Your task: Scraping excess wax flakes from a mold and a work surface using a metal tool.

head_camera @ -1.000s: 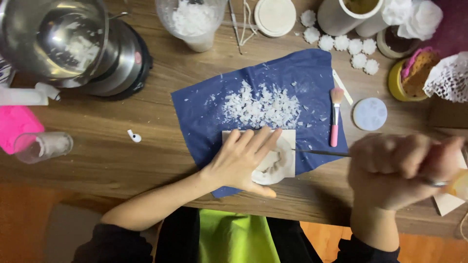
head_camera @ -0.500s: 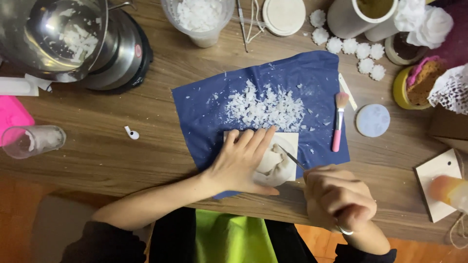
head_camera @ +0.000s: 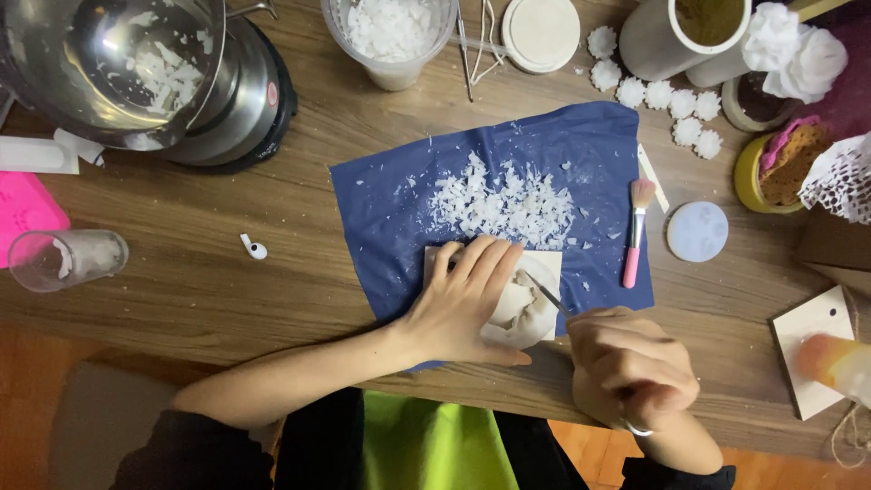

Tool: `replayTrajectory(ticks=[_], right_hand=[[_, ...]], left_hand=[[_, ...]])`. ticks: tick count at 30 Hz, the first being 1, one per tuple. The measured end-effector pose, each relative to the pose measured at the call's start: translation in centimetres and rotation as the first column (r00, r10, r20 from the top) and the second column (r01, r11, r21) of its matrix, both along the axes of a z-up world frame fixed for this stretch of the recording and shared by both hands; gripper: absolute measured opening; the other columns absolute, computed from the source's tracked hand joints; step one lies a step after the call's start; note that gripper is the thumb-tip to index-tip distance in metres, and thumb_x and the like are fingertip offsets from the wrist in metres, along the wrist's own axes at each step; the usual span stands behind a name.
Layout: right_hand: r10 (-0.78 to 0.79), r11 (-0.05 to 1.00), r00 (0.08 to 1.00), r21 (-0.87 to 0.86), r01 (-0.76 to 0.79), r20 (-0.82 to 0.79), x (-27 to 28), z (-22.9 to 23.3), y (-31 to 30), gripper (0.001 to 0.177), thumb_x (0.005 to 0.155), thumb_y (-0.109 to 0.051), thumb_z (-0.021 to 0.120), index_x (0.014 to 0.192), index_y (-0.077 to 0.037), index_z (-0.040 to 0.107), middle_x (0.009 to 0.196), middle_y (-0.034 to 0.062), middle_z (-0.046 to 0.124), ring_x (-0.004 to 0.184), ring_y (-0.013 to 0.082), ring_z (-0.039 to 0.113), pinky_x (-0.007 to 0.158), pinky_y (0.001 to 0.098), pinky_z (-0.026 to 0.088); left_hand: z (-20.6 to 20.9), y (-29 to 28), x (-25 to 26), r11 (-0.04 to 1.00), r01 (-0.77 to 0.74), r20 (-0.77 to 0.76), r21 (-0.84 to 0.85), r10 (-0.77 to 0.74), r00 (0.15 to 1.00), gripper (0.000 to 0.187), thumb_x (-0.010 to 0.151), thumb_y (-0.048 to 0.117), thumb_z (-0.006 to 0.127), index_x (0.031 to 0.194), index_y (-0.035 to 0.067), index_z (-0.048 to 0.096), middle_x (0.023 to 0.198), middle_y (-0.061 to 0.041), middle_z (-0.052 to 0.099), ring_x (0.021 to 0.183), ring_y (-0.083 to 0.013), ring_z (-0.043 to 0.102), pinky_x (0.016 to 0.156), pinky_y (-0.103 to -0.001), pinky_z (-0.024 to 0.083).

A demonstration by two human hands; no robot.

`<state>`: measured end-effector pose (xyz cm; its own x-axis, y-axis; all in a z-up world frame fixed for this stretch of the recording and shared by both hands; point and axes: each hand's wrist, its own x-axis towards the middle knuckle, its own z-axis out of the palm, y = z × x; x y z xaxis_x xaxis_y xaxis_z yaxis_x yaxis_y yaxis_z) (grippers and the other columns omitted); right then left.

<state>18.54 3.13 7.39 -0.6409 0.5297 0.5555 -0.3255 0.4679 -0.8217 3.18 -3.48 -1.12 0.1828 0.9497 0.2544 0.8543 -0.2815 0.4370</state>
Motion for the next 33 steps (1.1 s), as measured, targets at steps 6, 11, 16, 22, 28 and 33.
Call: replayTrajectory(ticks=[6,11,16,22,28,33], right_hand=[[-0.035,0.987,0.995,0.154,0.049,-0.092,-2.3,-0.4,-0.6,0.058,0.106,-0.028,0.018,0.05,-0.012,0.021,0.047,0.0024,0.018,0.034,0.0154,0.018,0.034,0.0266,0.018],[-0.05,0.971,0.998,0.234,0.057,-0.032,-1.5,-1.9,-0.1,0.06,0.106,-0.028,0.016,0.049,-0.015,0.029,0.046,-0.0069,0.02,0.03,0.0083,0.024,0.028,0.0219,0.022],[-0.107,0.991,0.98,0.055,0.118,-0.167,-2.2,-2.6,1.7,0.062,0.1,-0.034,0.024,0.042,-0.015,0.023,0.039,-0.0011,0.016,0.025,0.0116,0.017,0.026,0.0245,0.016],[-0.195,0.957,0.965,-0.248,0.148,-0.174,-0.9,-4.7,4.7,0.062,0.098,-0.042,0.023,0.041,-0.019,0.023,0.034,-0.0036,0.015,0.024,0.0117,0.016,0.023,0.0245,0.015],[-0.172,0.855,0.972,-0.515,0.068,-0.158,0.3,-5.5,5.9,0.059,0.096,-0.048,0.027,0.045,-0.02,0.019,0.04,-0.0062,0.009,0.03,0.0078,0.009,0.026,0.0187,0.013],[-0.173,0.73,0.971,-0.683,0.016,-0.162,0.3,-5.9,7.2,0.059,0.092,-0.057,0.026,0.046,-0.021,0.018,0.041,-0.0053,0.005,0.032,0.0085,0.003,0.029,0.0191,0.008]], left_hand=[[-0.4,0.1,0.1,0.993,0.048,0.151,-0.107,-0.031,0.988,0.105,0.063,0.079,0.044,0.13,-0.001,0.04,0.128,-0.013,0.046,0.124,-0.0294,0.039,0.096,-0.046,0.026],[-0.4,0.1,0.2,0.992,0.059,0.194,-0.109,-0.037,0.98,0.102,0.069,0.08,0.023,0.126,-0.002,0.04,0.123,-0.013,0.047,0.12,-0.0285,0.04,0.093,-0.045,0.024],[-1.7,0.0,0.5,0.977,0.104,0.216,-0.185,-0.063,0.974,0.109,0.057,0.074,0.058,0.132,-0.002,0.033,0.125,-0.017,0.042,0.125,-0.0333,0.034,0.096,-0.051,0.022],[-1.3,-0.1,0.3,0.994,0.075,0.181,-0.082,-0.06,0.982,0.112,0.056,0.075,0.059,0.132,-0.003,0.036,0.119,-0.021,0.044,0.125,-0.0348,0.033,0.097,-0.05,0.019],[-1.4,-0.1,0.3,0.993,0.078,0.199,-0.089,-0.059,0.978,0.11,0.057,0.075,0.061,0.132,-0.002,0.037,0.119,-0.019,0.043,0.125,-0.033,0.032,0.094,-0.049,0.018],[-1.6,0.2,0.3,0.988,0.106,0.22,-0.11,-0.08,0.972,0.112,0.054,0.071,0.066,0.134,-0.002,0.036,0.119,-0.019,0.043,0.125,-0.0337,0.031,0.093,-0.051,0.018]])
